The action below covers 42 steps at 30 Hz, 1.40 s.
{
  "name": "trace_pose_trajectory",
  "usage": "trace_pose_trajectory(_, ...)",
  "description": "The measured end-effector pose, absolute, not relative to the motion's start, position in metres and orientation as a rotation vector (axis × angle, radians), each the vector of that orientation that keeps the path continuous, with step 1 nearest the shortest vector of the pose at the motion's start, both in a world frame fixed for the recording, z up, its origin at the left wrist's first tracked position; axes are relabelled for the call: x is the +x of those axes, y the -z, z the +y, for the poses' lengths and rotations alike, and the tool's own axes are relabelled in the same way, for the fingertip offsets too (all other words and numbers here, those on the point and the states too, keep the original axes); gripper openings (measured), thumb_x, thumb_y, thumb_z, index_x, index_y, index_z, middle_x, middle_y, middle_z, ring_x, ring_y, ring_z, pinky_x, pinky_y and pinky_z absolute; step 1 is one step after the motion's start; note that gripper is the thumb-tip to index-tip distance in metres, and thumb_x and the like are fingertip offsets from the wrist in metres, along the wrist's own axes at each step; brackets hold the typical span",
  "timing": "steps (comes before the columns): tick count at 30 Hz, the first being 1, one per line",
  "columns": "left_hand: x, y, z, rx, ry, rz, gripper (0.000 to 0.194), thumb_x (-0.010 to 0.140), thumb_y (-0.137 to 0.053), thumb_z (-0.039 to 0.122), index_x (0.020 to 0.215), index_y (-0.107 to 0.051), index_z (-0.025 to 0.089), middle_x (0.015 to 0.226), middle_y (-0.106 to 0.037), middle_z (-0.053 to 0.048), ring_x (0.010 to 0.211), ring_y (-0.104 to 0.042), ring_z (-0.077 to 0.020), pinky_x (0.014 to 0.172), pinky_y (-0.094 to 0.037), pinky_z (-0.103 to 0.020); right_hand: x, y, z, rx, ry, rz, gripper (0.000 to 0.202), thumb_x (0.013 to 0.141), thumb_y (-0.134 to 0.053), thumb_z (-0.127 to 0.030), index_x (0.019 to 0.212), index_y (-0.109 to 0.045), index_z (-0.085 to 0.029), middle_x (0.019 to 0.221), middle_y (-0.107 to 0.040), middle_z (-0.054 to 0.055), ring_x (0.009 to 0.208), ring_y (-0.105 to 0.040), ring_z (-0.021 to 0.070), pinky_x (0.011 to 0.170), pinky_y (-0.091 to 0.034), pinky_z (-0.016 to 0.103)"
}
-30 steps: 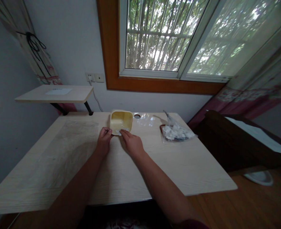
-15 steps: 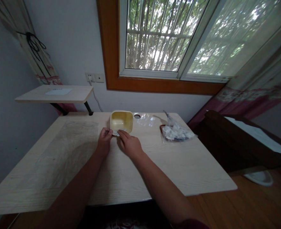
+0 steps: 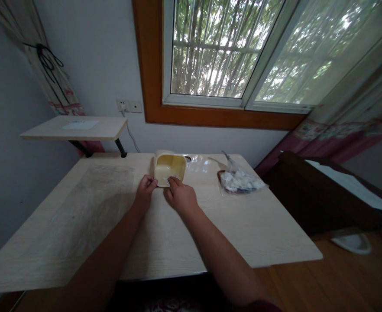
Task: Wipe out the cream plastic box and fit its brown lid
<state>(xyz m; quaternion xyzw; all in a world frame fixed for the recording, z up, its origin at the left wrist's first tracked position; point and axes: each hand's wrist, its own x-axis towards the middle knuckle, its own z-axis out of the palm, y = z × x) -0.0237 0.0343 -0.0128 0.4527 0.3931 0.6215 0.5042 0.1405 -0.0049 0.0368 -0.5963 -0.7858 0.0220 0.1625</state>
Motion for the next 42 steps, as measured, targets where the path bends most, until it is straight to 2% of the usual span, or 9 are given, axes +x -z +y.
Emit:
trace_pose_trajectory(5,-0.026,0.015,0.033,1.178,-1.464,1.003,0.028,0.079,-0.070,0.041,0.082,-0.052,0.020,0.070,-0.049,0.005,0.064,-0.046,-0.0110,0.063,-0.037,-0.023,0.134,-0.032,-0.006,-1.475,-0.185,-2.290,0.051,0.096,-0.044,-0.035,0.145,-0.044,-0.024,0.151,-0.049,0.004,0.122,-0.061,0.0199,0.099,-0.051,0.032)
trace_pose_trajectory(9,-0.026,0.015,0.033,1.181,-1.482,0.996,0.027,0.079,-0.070,0.040,0.082,-0.052,0.020,0.071,-0.051,0.004,0.066,-0.047,-0.0116,0.064,-0.037,-0.024,0.136,-0.031,-0.004,-1.425,-0.223,-2.302,0.053,0.095,-0.045,-0.035,0.147,-0.041,-0.026,0.153,-0.047,0.002,0.125,-0.058,0.0188,0.100,-0.051,0.031)
trace_pose_trajectory(16,-0.020,0.009,0.030,1.150,-1.461,0.998,0.027,0.075,-0.072,0.037,0.081,-0.052,0.021,0.068,-0.050,0.005,0.063,-0.045,-0.0120,0.063,-0.037,-0.024,0.149,-0.032,0.001,-1.812,-0.106,-2.294,0.059,0.093,-0.048,-0.038,0.149,-0.038,-0.023,0.155,-0.042,0.011,0.104,-0.069,0.0276,0.087,-0.057,0.043)
trace_pose_trajectory(20,-0.019,0.007,0.028,1.188,-1.423,0.992,0.027,0.074,-0.073,0.037,0.078,-0.051,0.021,0.067,-0.049,0.005,0.063,-0.045,-0.0122,0.062,-0.036,-0.024,0.148,-0.030,0.001,-1.864,-0.098,-2.274,0.060,0.092,-0.049,-0.036,0.149,-0.039,-0.021,0.154,-0.043,0.013,0.101,-0.070,0.0289,0.087,-0.056,0.044)
trace_pose_trajectory(23,-0.019,0.006,0.028,1.222,-1.420,0.993,0.027,0.075,-0.072,0.037,0.078,-0.051,0.021,0.067,-0.049,0.005,0.062,-0.045,-0.0122,0.061,-0.036,-0.024,0.144,-0.027,0.000,-1.724,-0.199,-2.262,0.060,0.091,-0.051,-0.034,0.148,-0.041,-0.021,0.153,-0.045,0.010,0.112,-0.067,0.0280,0.094,-0.054,0.042)
trace_pose_trajectory(27,-0.019,0.003,0.024,1.284,-1.431,1.022,0.024,0.077,-0.071,0.036,0.077,-0.053,0.020,0.067,-0.049,0.004,0.064,-0.045,-0.0121,0.062,-0.037,-0.024,0.141,-0.026,0.000,-1.367,-0.388,-2.250,0.063,0.088,-0.057,-0.034,0.148,-0.042,-0.020,0.152,-0.047,0.007,0.134,-0.052,0.0207,0.109,-0.044,0.033)
trace_pose_trajectory(31,-0.020,0.005,0.024,1.268,-1.441,1.045,0.025,0.078,-0.071,0.038,0.079,-0.053,0.020,0.069,-0.052,0.004,0.066,-0.049,-0.0128,0.063,-0.039,-0.024,0.140,-0.029,0.000,-1.188,-0.453,-2.247,0.063,0.088,-0.059,-0.034,0.148,-0.043,-0.023,0.151,-0.049,0.004,0.138,-0.047,0.0171,0.114,-0.039,0.032)
trace_pose_trajectory(38,-0.022,0.011,0.027,1.104,-1.419,0.972,0.030,0.077,-0.073,0.043,0.084,-0.052,0.022,0.071,-0.055,0.004,0.065,-0.054,-0.0139,0.063,-0.042,-0.025,0.155,-0.038,0.000,-1.577,-0.277,-2.282,0.060,0.090,-0.056,-0.041,0.147,-0.044,-0.026,0.151,-0.049,0.005,0.123,-0.061,0.0246,0.103,-0.050,0.038)
trace_pose_trajectory(42,-0.021,0.006,0.026,1.174,-1.422,1.007,0.027,0.077,-0.073,0.040,0.081,-0.054,0.021,0.069,-0.053,0.004,0.064,-0.049,-0.0130,0.062,-0.038,-0.024,0.156,-0.038,-0.001,-1.750,-0.203,-2.286,0.058,0.092,-0.053,-0.044,0.146,-0.045,-0.024,0.151,-0.048,0.009,0.111,-0.067,0.0272,0.095,-0.053,0.041)
